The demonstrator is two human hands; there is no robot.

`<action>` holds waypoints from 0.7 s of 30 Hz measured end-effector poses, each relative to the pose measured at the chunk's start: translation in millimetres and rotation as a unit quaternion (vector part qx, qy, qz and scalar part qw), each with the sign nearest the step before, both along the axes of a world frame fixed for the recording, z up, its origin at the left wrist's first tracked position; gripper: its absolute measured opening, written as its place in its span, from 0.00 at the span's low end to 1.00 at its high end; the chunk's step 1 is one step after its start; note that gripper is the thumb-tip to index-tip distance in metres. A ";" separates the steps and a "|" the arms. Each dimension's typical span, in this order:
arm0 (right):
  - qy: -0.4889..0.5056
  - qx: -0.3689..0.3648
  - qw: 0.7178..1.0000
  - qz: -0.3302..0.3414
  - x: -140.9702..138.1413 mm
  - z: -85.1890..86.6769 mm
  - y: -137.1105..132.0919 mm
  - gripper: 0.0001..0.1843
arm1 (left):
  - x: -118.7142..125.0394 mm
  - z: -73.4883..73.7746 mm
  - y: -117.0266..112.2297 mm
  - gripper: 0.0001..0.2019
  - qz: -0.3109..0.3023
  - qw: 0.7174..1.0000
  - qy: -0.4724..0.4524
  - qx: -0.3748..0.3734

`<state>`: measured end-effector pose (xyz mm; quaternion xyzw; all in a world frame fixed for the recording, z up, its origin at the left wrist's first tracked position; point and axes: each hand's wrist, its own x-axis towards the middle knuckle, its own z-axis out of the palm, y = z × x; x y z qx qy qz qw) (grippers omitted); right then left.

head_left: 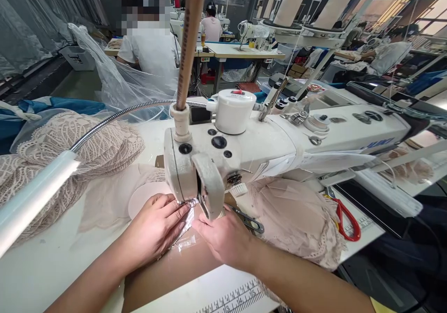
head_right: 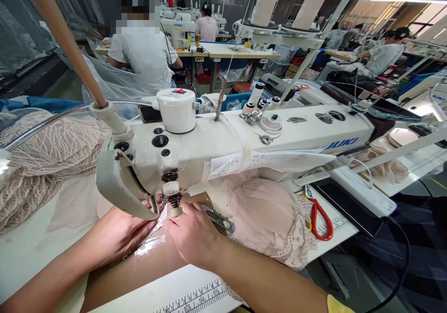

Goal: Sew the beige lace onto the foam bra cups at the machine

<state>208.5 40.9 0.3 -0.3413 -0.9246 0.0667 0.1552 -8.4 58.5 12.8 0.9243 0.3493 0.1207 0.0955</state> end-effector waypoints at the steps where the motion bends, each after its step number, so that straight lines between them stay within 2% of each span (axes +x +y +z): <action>1: -0.003 0.001 1.000 -0.005 -0.5 -0.2 0.7 0.14 | 0.0 0.1 0.4 0.10 0.000 1.000 -0.001 -0.002; 8: -0.026 0.038 0.998 -0.051 -4.9 -2.6 4.5 0.20 | -2.4 -3.7 4.2 0.11 -0.027 0.998 -0.045 0.028; 11: -0.025 0.068 0.995 -0.074 -7.7 -3.5 5.0 0.22 | -2.8 -3.1 4.7 0.10 -0.024 0.999 -0.036 0.020; 14: -0.023 0.087 0.992 -0.092 -10.1 -4.4 7.1 0.19 | -2.4 -1.0 5.1 0.11 -0.010 1.000 -0.009 0.006; 21: -0.022 0.063 0.993 -0.101 -9.7 -7.2 11.2 0.16 | -1.2 2.4 6.7 0.13 0.020 1.000 -0.003 0.004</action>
